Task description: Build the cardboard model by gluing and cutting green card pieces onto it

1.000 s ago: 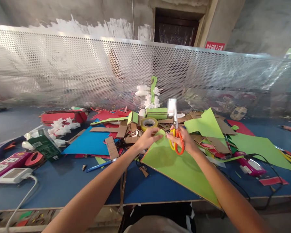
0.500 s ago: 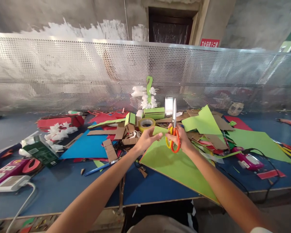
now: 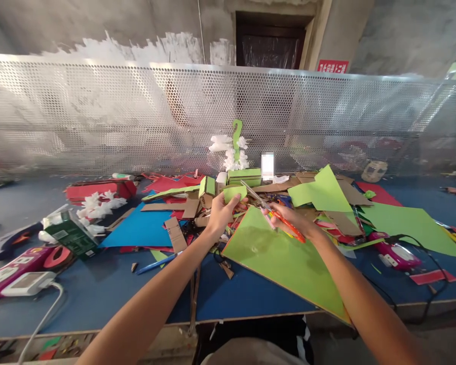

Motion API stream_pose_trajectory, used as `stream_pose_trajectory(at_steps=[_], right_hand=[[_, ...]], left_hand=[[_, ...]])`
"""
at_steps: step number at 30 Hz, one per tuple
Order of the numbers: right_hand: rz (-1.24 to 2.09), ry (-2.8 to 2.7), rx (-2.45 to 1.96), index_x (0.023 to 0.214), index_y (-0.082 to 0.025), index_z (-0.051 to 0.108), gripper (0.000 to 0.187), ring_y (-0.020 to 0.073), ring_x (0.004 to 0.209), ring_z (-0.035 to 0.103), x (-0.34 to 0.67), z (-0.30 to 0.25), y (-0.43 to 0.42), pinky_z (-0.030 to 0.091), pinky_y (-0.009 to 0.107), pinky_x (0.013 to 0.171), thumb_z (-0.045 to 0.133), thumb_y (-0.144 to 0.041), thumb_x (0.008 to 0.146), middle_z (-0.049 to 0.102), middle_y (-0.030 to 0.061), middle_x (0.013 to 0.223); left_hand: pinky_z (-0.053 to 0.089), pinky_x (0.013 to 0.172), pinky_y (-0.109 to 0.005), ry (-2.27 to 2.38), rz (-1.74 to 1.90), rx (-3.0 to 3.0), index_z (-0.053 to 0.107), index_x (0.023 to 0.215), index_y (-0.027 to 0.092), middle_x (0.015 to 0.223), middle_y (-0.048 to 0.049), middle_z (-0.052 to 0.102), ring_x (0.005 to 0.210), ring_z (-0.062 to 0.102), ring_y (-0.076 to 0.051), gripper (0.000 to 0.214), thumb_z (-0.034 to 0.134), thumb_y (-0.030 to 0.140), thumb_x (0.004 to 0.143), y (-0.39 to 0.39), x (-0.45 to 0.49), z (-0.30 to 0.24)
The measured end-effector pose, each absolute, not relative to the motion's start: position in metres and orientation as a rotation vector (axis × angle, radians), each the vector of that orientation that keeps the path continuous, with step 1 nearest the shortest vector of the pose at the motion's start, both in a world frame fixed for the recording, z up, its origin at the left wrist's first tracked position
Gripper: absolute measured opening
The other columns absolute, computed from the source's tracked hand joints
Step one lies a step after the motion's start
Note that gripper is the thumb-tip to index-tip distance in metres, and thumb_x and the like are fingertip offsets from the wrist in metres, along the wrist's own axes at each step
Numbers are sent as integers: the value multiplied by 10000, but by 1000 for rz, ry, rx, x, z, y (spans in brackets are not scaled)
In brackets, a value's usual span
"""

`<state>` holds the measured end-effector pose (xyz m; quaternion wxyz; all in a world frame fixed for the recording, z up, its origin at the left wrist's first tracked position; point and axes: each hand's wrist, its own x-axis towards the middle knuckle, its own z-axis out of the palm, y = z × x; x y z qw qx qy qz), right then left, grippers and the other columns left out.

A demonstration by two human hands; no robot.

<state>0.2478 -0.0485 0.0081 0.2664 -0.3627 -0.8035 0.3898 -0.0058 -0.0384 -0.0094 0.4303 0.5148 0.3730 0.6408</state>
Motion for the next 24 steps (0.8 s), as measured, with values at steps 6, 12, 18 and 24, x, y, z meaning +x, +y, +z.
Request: stream_pose_trajectory(at_steps=[6,12,18,24], right_hand=[[1131,-2181,-917,1140,-171,591,759,139,657,458,242,17,-59,381,271,580,546,-879,872,515,-14,781],[1135,-2208,-908,1111,-177,571,739,136,649,433,241,23,-63,360,274,580,517,-880,891,504,-9,785],[1097,-2201,-928,1095,-194,591,661,124,596,396,240,15,-60,345,256,531,554,-830,915,471,-34,739],[1064,-2187,-978,1010,-204,588,631,126,565,412,237,14,-61,335,256,492,548,-828,920,486,-29,711]], left_hand=[[579,745,-328,942,1620,1261,733,997,139,860,-80,788,721,703,-194,525,821,604,770,-37,-6,-12],[576,734,-321,968,1639,1223,739,974,139,872,-77,788,709,680,-183,517,815,605,764,-36,-8,-12],[551,684,-296,962,1616,1270,734,985,140,865,-72,791,691,679,-178,503,814,593,780,-37,-6,-13],[546,690,-306,973,1594,1310,737,959,148,886,-78,791,688,682,-181,522,800,632,775,-37,-5,-15]])
